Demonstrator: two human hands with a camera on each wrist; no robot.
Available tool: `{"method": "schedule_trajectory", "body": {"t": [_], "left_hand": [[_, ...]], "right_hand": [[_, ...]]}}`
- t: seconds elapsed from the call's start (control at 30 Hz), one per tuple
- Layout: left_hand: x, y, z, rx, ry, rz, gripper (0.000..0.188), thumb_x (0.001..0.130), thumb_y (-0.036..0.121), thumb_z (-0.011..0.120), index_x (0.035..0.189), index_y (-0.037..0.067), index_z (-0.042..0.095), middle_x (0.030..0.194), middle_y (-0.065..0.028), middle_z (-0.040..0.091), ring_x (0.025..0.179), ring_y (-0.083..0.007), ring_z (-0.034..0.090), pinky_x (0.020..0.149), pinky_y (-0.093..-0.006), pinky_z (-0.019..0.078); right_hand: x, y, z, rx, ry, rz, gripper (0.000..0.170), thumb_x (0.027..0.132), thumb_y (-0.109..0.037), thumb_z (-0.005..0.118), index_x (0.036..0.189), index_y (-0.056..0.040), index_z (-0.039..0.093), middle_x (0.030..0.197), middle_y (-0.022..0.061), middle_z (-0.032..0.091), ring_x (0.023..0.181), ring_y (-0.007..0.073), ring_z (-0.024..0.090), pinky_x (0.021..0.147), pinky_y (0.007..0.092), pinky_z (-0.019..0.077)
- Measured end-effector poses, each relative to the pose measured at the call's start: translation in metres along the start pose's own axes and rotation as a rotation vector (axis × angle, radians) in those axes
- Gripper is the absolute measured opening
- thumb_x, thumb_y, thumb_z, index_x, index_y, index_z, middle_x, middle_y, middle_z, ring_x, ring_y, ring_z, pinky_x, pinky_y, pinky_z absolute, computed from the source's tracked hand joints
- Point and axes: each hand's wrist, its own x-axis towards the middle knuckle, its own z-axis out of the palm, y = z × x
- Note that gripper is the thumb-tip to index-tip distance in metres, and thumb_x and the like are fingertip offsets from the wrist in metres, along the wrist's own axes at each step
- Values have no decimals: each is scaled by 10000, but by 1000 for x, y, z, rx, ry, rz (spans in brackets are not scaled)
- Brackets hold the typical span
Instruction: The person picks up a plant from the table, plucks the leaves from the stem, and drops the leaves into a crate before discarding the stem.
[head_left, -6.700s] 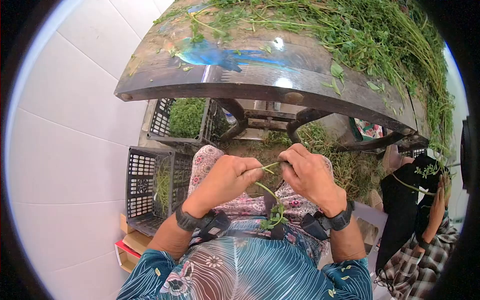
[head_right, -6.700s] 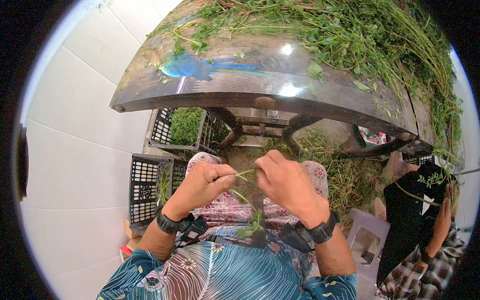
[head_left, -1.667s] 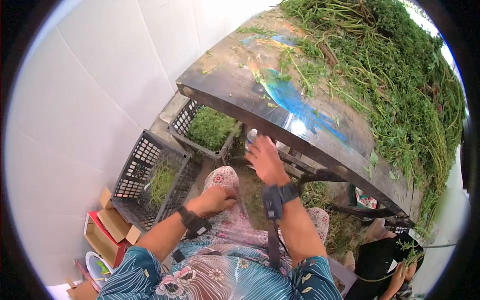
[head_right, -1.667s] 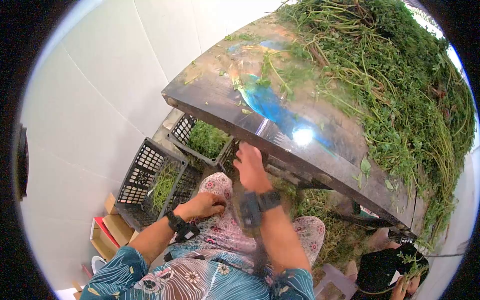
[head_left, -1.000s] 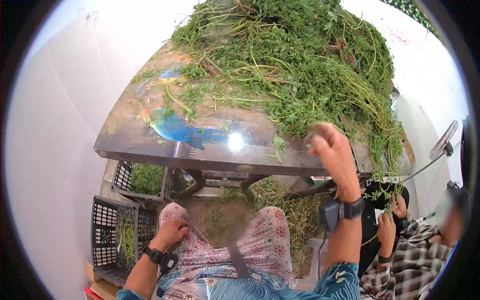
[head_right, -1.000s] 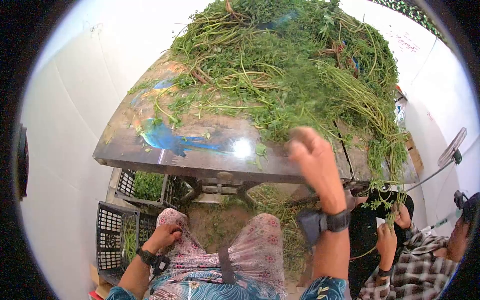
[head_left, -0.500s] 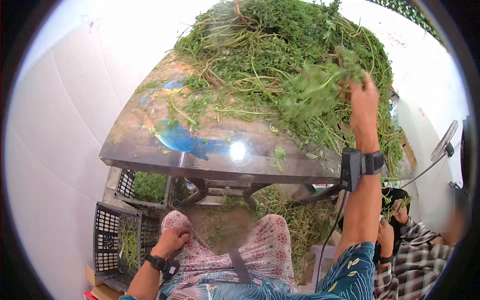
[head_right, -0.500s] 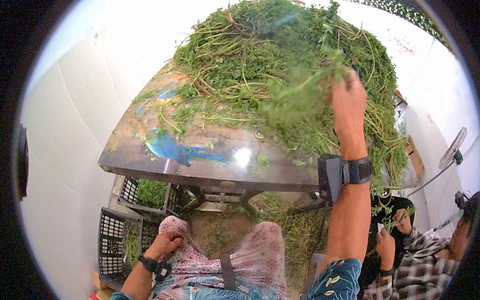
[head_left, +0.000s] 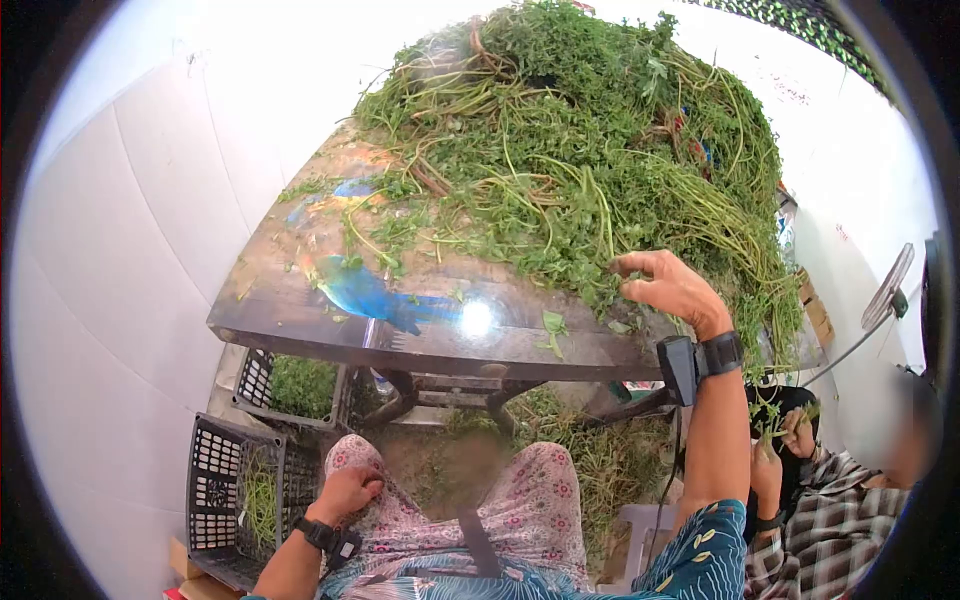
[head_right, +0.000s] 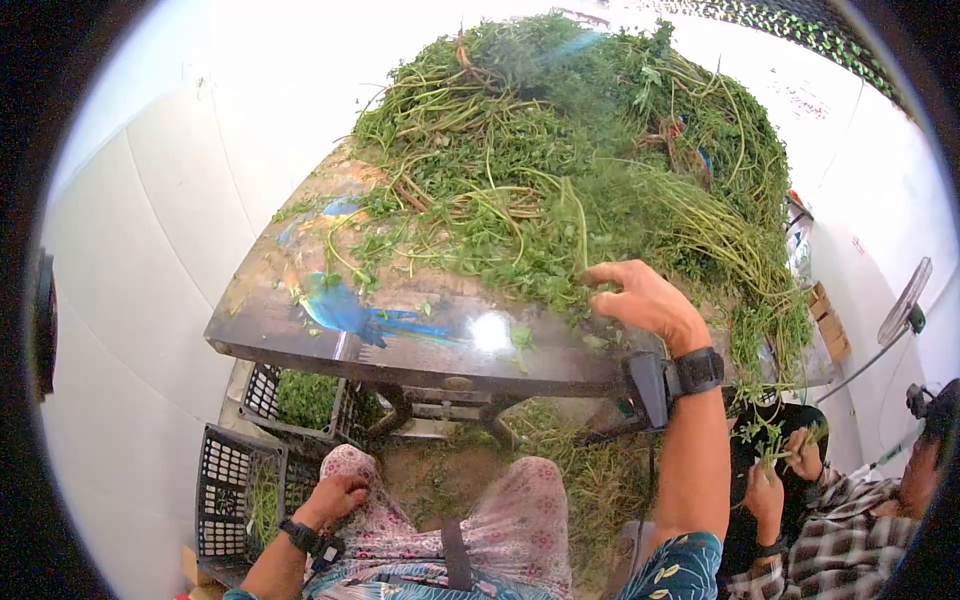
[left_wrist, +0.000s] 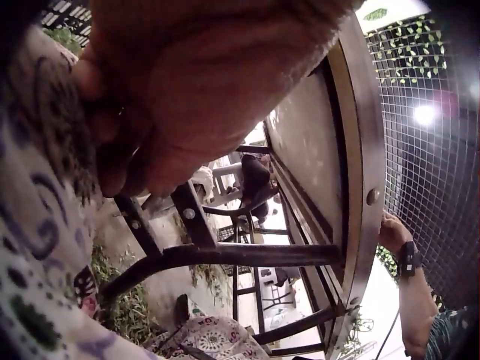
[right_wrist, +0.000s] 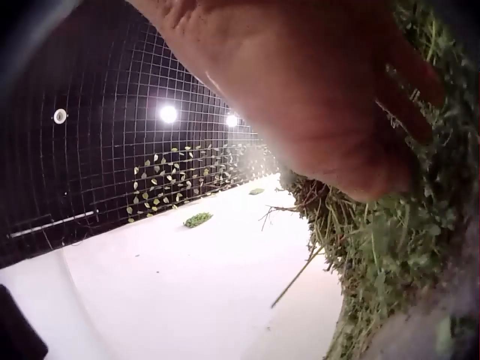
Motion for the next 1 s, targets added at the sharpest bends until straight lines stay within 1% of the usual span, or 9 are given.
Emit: {"method": "schedule_trajectory", "body": {"t": [0.17, 0.27, 0.3, 0.43, 0.53, 0.57, 0.7, 0.8, 1.0], "left_hand": [[2, -5, 5, -7, 22, 19, 310, 783, 297, 558, 973, 70, 646, 934, -163, 634, 893, -338, 589, 788, -409, 456], [4, 1, 3, 22, 3, 7, 308, 785, 292, 555, 977, 69, 645, 935, -161, 635, 897, -338, 587, 792, -408, 456], [4, 2, 4, 19, -5, 1, 306, 785, 290, 554, 977, 69, 644, 934, -159, 635, 897, -339, 587, 792, -409, 456], [3, 4, 3, 20, -1, -10, 299, 788, 280, 550, 978, 69, 643, 933, -155, 636, 893, -339, 587, 786, -410, 456], [1, 8, -1, 18, -24, -40, 336, 803, 299, 554, 1031, 62, 624, 974, -159, 630, 919, -325, 587, 804, -394, 454], [0, 9, -4, 16, -40, -56, 356, 811, 309, 557, 1058, 59, 616, 995, -161, 626, 932, -318, 587, 814, -386, 453], [-3, 11, -6, -33, -26, -88, 338, 804, 296, 555, 1035, 59, 622, 970, -167, 627, 921, -325, 586, 801, -395, 456], [0, -2, 5, -27, 41, -47, 296, 789, 263, 556, 986, 61, 642, 929, -165, 634, 894, -335, 590, 789, -404, 457], [0, 3, 0, -38, 23, -50, 306, 789, 271, 556, 994, 59, 642, 942, -166, 635, 904, -339, 588, 798, -399, 455]], "right_hand": [[-7, 13, -12, 197, 138, 237, 416, 808, -317, 537, 1022, 34, 598, 870, 122, 626, 804, 188, 580, 714, 326, 463], [8, 38, -5, 351, 492, 228, 362, 854, -341, 515, 1000, -17, 580, 914, 43, 596, 771, 113, 544, 655, 271, 451], [12, 40, -5, 403, 533, 249, 400, 868, -316, 516, 1118, -3, 519, 977, 49, 577, 829, 125, 540, 660, 279, 453], [43, 40, 3, 605, 449, 269, 486, 866, -313, 530, 1225, 1, 437, 1118, 97, 527, 948, 151, 521, 667, 293, 473], [69, 42, 21, 601, 434, 382, 499, 863, -298, 539, 1233, 17, 425, 1096, 104, 522, 887, 155, 542, 624, 296, 475], [81, 48, 28, 659, 415, 405, 405, 850, -278, 568, 1113, 20, 486, 925, 66, 540, 691, 127, 532, 488, 276, 430], [91, 54, 37, 625, 276, 455, 260, 806, -245, 583, 853, 3, 523, 639, 41, 484, 464, 118, 377, 382, 291, 272], [86, 46, 35, 707, 193, 449, 204, 772, -208, 595, 836, -21, 545, 641, 42, 480, 476, 123, 383, 397, 287, 283], [75, 24, 3, 918, 729, 73, 127, 767, -118, 559, 871, -46, 573, 774, 64, 582, 621, 148, 506, 536, 292, 396]]}}
